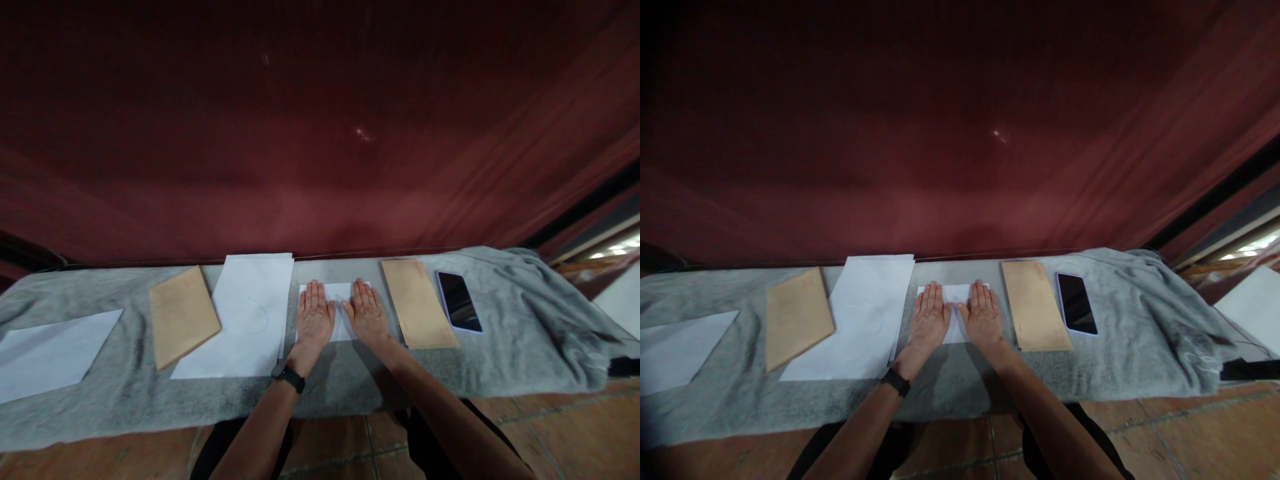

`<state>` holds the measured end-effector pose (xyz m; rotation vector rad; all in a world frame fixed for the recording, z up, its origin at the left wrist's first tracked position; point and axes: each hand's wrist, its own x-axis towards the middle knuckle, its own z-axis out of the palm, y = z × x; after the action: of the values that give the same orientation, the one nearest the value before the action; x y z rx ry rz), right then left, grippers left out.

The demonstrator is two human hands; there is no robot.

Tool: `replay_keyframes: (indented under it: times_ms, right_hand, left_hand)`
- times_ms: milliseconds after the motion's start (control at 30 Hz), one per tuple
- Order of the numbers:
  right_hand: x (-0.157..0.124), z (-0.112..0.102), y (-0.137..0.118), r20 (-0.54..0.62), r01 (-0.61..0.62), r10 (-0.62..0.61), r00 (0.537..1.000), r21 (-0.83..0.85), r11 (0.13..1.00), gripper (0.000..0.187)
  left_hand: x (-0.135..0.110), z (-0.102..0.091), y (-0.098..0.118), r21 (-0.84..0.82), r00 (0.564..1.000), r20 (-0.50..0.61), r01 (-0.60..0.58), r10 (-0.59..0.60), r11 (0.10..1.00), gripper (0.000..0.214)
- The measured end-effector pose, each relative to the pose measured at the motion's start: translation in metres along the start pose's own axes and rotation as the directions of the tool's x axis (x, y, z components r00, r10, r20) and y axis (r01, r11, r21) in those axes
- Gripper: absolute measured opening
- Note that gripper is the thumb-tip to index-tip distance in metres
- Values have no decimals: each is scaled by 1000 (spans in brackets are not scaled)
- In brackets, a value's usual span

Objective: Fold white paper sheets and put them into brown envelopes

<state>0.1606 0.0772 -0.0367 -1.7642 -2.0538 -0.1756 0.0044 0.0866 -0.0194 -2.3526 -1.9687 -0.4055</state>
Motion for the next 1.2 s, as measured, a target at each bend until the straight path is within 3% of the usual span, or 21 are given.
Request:
replay_keyframes:
  times_ms: [467, 767, 867, 1067, 1200]
  right_hand:
    - [-11, -1, 11, 16, -76, 77, 997, -56, 996, 73]
    - [-18, -6, 16, -45, -55, 52, 998, -56, 997, 71]
    - [-20, -12, 8, -30, -19, 19, 999, -25, 999, 68]
    - [-29, -24, -26, 98, 192, -211, 972, 176, 965, 61]
    - [-33, -25, -31, 142, 187, -216, 966, 192, 964, 63]
  left_hand:
    - [-18, 6, -7, -4, 987, -92, 128, -128, 992, 66]
    - [-27, -1, -12, -5, 987, -95, 131, -131, 991, 63]
    - [-30, -8, -10, 0, 994, -85, 68, -68, 998, 61]
    - [-42, -9, 7, -28, 982, -1, -191, 191, 981, 64]
    - [-48, -4, 10, -7, 977, 52, -207, 207, 978, 66]
